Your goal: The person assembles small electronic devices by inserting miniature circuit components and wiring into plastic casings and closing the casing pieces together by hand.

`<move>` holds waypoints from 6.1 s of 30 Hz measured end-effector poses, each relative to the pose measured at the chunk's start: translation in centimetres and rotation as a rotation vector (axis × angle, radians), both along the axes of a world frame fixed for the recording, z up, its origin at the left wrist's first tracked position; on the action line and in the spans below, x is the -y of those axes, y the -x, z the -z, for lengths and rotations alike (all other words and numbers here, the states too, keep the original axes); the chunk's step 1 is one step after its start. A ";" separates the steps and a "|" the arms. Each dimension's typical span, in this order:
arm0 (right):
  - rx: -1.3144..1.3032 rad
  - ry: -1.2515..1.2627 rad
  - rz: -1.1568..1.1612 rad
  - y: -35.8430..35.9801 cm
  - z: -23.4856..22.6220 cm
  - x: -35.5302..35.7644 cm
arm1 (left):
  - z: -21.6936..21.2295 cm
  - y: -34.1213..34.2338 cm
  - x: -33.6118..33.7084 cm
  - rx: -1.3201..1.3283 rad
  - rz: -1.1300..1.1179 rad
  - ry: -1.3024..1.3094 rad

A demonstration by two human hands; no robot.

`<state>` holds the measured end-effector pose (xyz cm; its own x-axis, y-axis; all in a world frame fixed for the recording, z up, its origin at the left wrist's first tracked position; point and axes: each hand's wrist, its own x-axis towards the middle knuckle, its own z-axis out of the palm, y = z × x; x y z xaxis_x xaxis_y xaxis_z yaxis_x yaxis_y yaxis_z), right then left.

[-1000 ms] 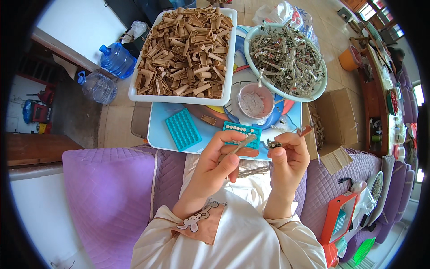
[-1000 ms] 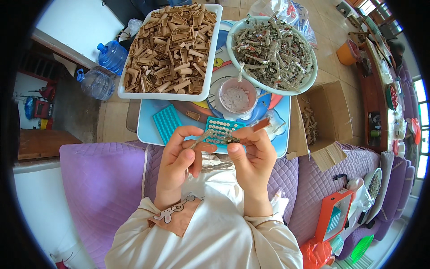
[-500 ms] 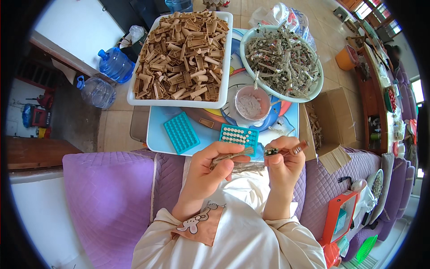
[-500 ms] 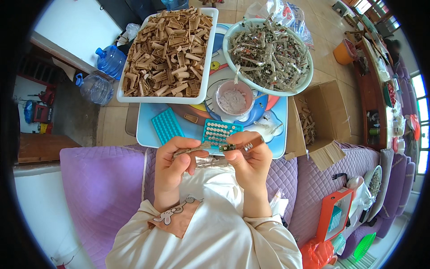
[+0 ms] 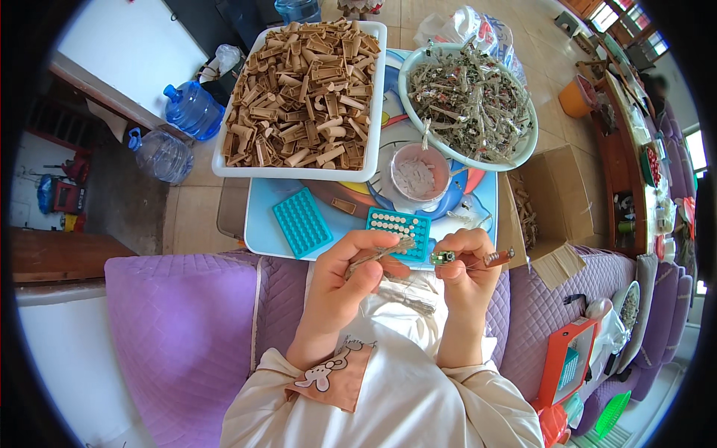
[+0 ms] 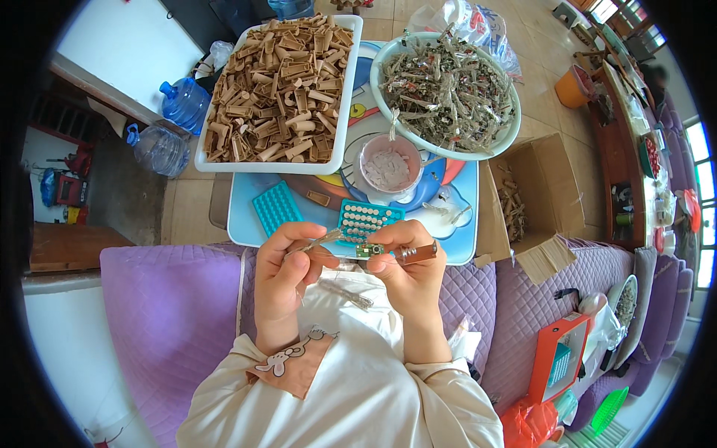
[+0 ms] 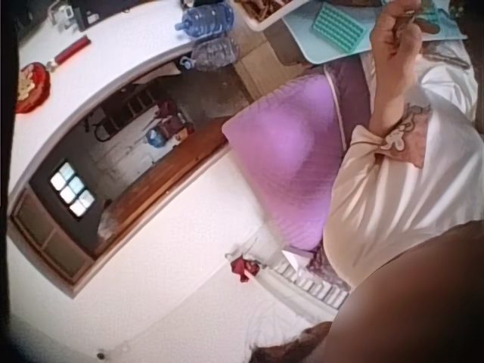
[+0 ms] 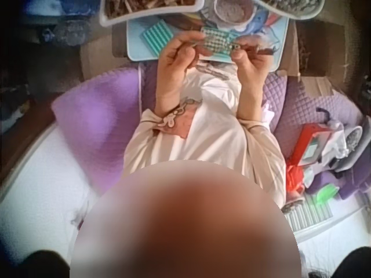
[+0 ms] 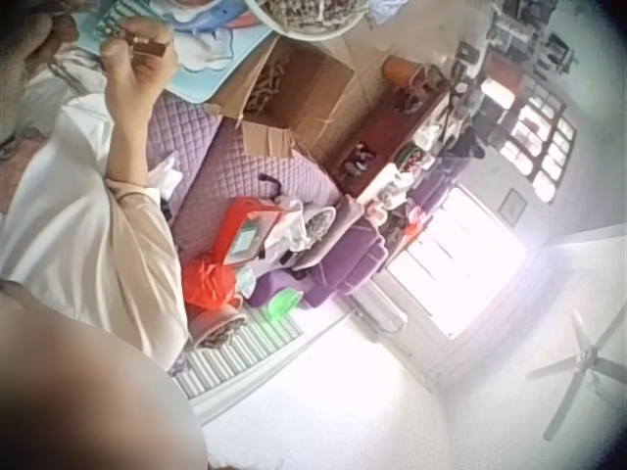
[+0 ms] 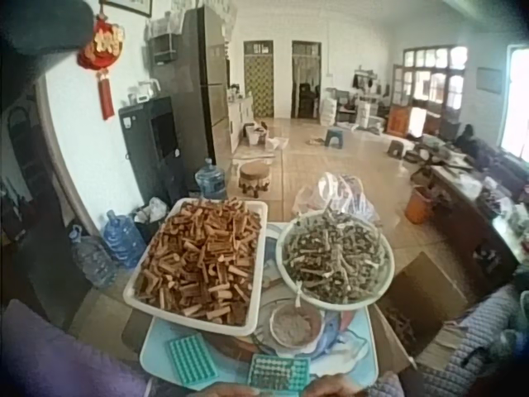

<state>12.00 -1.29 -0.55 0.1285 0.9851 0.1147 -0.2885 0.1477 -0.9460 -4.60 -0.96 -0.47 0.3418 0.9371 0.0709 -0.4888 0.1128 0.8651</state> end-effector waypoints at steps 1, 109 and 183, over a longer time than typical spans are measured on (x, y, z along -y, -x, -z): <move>0.021 -0.017 -0.001 -0.1 0.3 0.0 | -0.1 -0.2 0.0 0.000 0.002 -0.001; -0.083 -0.024 -0.216 1.7 2.1 0.3 | 4.9 -2.0 -1.3 0.350 -0.165 0.111; 0.653 -0.382 0.198 1.7 2.8 1.1 | 5.2 -2.5 -0.2 0.285 -0.040 0.065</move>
